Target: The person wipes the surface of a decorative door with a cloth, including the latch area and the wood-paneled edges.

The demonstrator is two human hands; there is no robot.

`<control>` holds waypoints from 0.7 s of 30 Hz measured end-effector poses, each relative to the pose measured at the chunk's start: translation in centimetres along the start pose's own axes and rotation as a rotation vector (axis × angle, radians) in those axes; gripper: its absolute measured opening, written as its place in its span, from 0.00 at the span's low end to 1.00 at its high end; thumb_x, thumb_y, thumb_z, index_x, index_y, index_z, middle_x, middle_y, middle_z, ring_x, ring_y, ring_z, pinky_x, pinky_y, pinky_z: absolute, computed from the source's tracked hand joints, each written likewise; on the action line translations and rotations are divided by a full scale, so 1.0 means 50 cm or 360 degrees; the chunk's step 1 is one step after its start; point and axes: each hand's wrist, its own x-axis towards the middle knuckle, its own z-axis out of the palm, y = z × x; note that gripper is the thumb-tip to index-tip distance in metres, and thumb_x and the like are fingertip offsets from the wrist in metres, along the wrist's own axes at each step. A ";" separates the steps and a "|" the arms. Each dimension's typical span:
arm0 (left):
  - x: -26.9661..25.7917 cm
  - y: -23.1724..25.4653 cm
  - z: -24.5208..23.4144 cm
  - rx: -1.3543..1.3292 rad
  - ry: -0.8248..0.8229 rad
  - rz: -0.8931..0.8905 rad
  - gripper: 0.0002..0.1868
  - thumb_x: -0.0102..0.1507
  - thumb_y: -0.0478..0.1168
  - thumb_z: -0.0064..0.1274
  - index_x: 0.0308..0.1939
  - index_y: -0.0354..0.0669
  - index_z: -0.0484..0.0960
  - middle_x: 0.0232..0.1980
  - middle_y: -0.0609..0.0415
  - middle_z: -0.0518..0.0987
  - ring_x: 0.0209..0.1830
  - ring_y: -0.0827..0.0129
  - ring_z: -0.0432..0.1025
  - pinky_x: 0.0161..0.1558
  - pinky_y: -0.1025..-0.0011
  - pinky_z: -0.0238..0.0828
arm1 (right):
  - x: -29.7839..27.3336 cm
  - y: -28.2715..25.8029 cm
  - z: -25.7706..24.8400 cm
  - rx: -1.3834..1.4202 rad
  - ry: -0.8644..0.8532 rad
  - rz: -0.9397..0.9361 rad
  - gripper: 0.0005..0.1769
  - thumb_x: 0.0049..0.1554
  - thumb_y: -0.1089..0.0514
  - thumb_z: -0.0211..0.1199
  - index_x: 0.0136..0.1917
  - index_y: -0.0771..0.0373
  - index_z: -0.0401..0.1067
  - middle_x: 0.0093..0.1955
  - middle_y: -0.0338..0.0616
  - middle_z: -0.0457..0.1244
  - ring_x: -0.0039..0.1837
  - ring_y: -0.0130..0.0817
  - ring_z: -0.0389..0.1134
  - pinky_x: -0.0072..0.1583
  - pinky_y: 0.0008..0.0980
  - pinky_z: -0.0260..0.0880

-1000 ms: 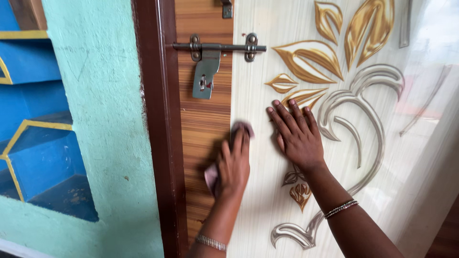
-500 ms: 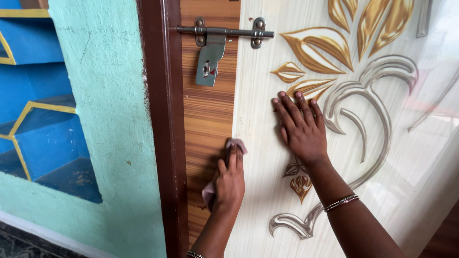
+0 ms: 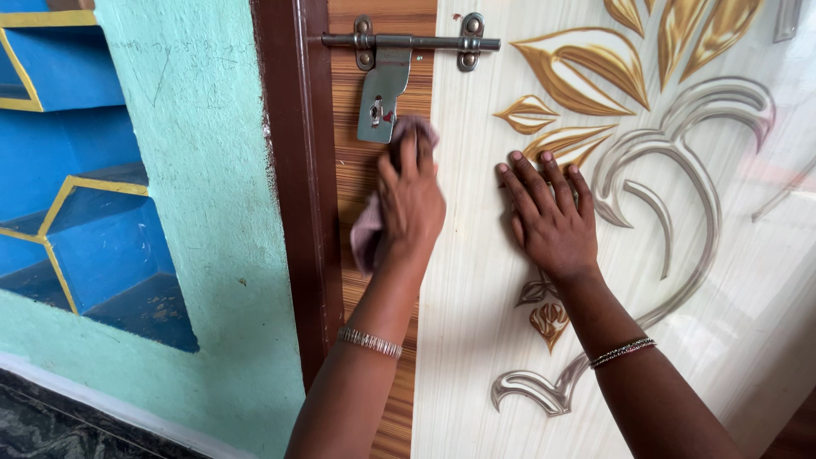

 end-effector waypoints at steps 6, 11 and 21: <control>0.038 0.049 -0.010 -0.0291 0.0296 -0.0062 0.27 0.72 0.45 0.43 0.74 0.37 0.66 0.83 0.55 0.53 0.70 0.40 0.55 0.73 0.47 0.55 | 0.003 0.003 0.004 -0.0011 0.0023 -0.0015 0.37 0.60 0.51 0.60 0.82 0.45 0.60 0.83 0.33 0.54 0.83 0.38 0.52 0.80 0.47 0.46; -0.035 0.062 0.049 -0.0093 0.0393 0.0204 0.28 0.72 0.49 0.44 0.73 0.36 0.67 0.83 0.53 0.51 0.81 0.31 0.38 0.79 0.42 0.40 | -0.007 0.014 0.026 0.0106 -0.0014 0.0002 0.36 0.59 0.53 0.57 0.81 0.48 0.60 0.82 0.35 0.55 0.82 0.39 0.53 0.79 0.47 0.48; -0.423 0.230 0.179 -0.0696 -0.0104 0.0718 0.29 0.71 0.47 0.49 0.75 0.41 0.68 0.82 0.49 0.57 0.84 0.32 0.44 0.79 0.40 0.42 | -0.017 0.048 0.015 0.0984 0.0661 0.0733 0.24 0.66 0.62 0.49 0.73 0.60 0.70 0.72 0.46 0.64 0.78 0.48 0.58 0.79 0.45 0.54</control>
